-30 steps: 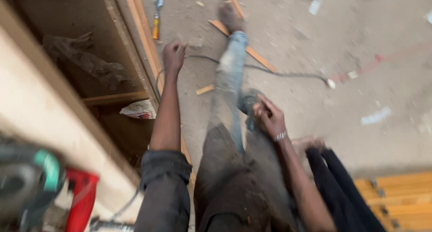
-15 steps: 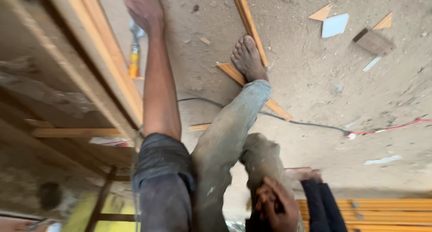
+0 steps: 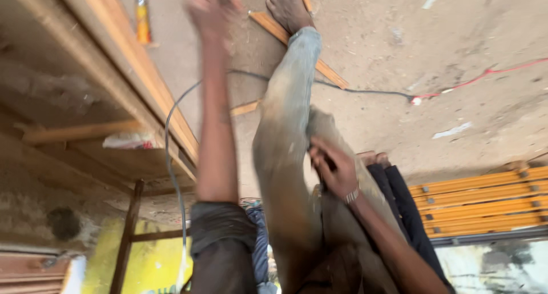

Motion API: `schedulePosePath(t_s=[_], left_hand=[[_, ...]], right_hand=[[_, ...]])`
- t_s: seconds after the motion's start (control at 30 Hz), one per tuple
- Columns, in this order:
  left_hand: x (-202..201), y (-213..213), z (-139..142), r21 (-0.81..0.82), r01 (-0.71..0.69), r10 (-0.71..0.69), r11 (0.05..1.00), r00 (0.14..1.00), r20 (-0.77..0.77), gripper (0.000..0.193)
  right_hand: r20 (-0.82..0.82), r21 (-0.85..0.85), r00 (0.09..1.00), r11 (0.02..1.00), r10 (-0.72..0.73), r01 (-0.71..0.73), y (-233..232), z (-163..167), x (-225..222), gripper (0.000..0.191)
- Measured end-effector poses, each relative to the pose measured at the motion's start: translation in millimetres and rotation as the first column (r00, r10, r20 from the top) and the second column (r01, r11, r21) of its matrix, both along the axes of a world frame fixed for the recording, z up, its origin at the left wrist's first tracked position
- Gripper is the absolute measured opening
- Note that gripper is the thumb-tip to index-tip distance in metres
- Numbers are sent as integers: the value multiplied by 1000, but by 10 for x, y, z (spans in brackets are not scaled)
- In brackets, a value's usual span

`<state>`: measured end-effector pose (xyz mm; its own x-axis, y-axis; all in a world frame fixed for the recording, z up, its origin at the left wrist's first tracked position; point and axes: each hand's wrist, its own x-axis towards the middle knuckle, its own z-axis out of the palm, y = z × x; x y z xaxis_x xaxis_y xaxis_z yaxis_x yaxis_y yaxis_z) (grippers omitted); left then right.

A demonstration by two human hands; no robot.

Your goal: The person hammers nails into a wooden frame to attach a thin wooden strip along the edge. They repeatedly position the strip and strike it with a hammer, then use a screwdriver to adjust the strip's alignment.

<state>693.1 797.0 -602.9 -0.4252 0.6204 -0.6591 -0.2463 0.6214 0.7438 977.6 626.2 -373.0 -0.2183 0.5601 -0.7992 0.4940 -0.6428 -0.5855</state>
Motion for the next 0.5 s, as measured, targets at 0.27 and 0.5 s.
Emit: schedulePosePath(t_s=[0.27,0.5], left_hand=[[1082,-1119,2876,73,320,-300,945,933,-199,7],[1299,-2578,4998,205,394,-326,896,897,-300,14]], right_hand=[[572,539,694,437,437,-720,1386,938,995,106],[631,542,437,38,640,-839,1466,2031,1630,32]])
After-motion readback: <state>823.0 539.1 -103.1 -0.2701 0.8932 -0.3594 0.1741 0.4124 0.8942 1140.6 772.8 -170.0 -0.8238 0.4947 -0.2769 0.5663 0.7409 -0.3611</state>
